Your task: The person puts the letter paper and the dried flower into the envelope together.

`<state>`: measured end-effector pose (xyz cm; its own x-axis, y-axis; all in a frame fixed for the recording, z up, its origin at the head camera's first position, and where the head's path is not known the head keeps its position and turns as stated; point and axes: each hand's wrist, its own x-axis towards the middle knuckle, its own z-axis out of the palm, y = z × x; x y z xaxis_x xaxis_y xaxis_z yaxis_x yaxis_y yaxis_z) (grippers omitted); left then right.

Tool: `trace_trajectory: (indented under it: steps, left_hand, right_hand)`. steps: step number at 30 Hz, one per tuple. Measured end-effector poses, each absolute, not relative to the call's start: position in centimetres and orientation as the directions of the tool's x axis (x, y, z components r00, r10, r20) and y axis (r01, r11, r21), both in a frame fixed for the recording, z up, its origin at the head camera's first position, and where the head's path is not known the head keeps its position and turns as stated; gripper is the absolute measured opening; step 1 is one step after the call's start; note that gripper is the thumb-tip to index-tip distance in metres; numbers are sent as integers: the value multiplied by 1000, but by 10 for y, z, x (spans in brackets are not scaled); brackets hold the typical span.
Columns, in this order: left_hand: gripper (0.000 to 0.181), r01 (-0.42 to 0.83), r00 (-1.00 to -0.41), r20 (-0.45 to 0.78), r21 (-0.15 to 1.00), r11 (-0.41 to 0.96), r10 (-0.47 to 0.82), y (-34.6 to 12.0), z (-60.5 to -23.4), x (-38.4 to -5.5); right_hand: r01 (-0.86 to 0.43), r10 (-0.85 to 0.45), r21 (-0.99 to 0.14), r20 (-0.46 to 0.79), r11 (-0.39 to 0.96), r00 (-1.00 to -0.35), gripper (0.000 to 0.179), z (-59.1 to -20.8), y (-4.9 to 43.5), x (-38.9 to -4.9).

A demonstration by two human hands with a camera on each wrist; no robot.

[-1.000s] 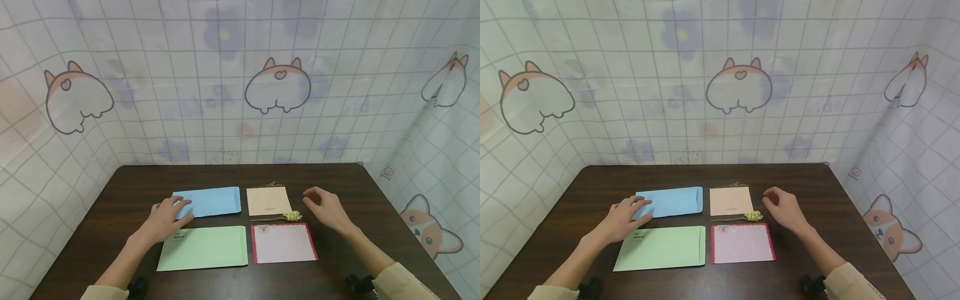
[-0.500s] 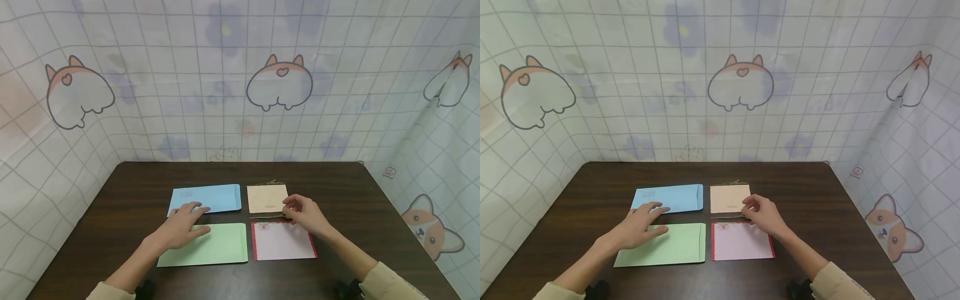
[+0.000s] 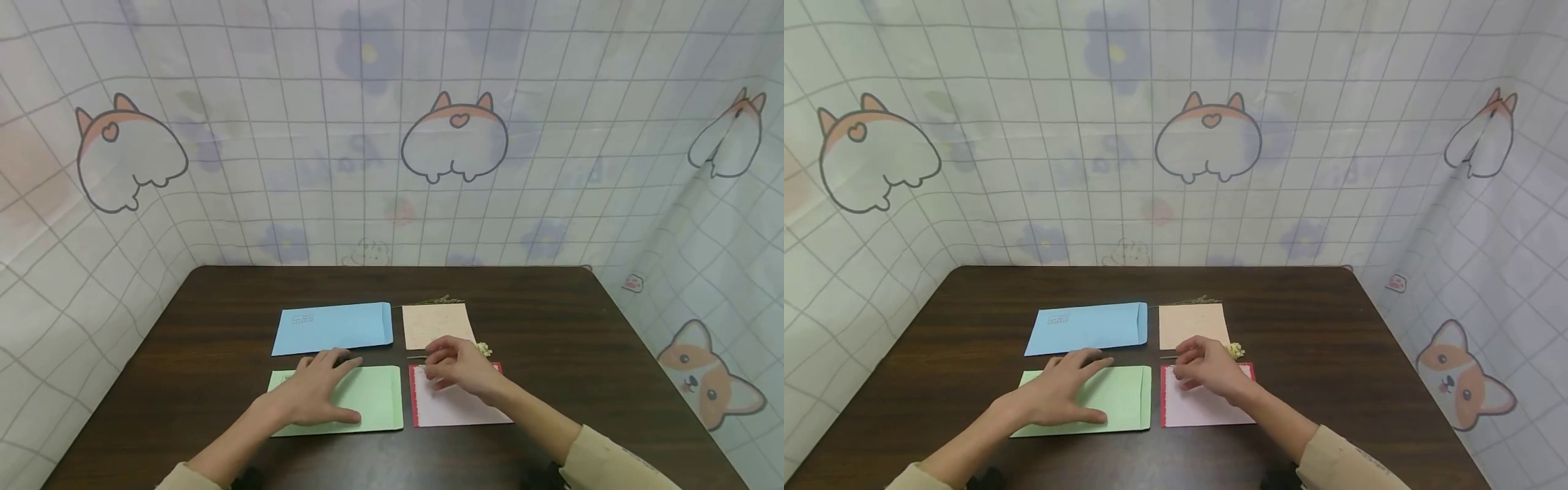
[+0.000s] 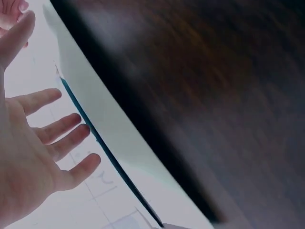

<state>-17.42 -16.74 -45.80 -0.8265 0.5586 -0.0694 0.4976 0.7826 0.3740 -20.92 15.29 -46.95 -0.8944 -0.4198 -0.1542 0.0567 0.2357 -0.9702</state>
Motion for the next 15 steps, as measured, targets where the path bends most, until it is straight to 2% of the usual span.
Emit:
trace_trajectory:
  steps: [8,15]
  left_hand:
    - [101,519,-805,-101,359,776,585,-162,-463,-176]
    - [108,527,-793,-126,350,774,597,-158,-463,-175]
  right_hand:
    - [122,-464,-980,-181,155,-867,46,-477,131,-203]
    - [162,-464,-972,-225,171,-857,46,-476,117,-201]
